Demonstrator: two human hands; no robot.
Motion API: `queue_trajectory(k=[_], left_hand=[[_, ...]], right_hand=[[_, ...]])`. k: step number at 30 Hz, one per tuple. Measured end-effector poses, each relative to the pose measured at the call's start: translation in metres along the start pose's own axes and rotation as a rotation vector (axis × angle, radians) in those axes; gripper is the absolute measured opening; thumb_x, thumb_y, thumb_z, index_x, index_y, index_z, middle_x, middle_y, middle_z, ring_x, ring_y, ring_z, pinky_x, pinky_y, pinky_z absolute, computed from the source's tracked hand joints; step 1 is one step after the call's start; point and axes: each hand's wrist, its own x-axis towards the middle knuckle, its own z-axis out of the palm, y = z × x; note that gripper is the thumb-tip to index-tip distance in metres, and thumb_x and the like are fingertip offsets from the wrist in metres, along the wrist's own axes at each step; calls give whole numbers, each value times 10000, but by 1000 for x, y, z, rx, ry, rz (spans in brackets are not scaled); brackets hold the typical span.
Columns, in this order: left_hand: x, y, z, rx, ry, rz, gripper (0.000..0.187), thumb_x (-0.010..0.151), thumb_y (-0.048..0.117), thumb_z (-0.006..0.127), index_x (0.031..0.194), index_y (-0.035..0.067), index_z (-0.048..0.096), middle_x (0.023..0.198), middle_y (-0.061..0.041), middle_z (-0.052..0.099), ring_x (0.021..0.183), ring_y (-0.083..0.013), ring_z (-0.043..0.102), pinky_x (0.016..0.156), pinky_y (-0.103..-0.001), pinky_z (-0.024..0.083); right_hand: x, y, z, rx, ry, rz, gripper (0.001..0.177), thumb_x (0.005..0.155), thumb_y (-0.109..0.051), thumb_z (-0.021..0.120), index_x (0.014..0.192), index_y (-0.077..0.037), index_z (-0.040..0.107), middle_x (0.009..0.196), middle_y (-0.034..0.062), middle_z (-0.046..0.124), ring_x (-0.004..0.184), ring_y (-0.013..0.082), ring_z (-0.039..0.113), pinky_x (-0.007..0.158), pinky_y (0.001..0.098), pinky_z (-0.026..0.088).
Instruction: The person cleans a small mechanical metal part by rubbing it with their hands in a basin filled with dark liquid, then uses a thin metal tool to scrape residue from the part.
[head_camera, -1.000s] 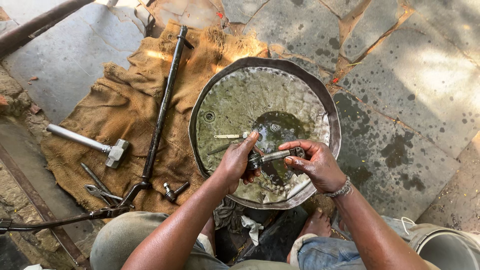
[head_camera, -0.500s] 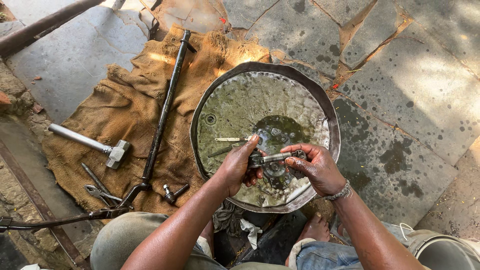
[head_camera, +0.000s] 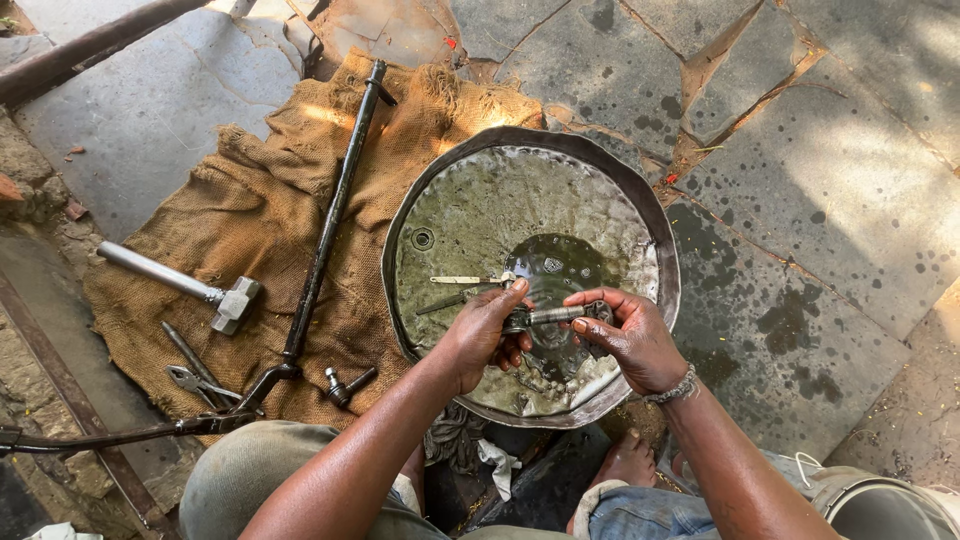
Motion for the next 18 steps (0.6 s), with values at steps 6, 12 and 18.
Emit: queue_trajectory(k=[6,12,18], left_hand=[[5,-5,3,-26,9,49,508,970,515,601,1195,61,558,697,-63,635,505,-135,594,442,-282,460],[11,-5,6,13,24,63,452,958,427,640,1218,74,531,751,-76,646,562,-139,616,467,-294,491],[12,-9,14,67,68,147,416,935,343,696,1188,48,546,737,-50,620,556,-133,597,452,-295,476]], right_hand=[[4,8,-5,28,14,-13,332,907,-93,755,1226,-11,709,931,12,736,763,30,614,665,189,510],[9,15,-10,20,24,-23,304,947,-69,688,1242,2,702,944,6,750,761,15,617,676,179,515],[10,22,-16,46,14,-18,328,975,-51,695,1298,1,712,901,2,700,742,11,594,668,177,506]])
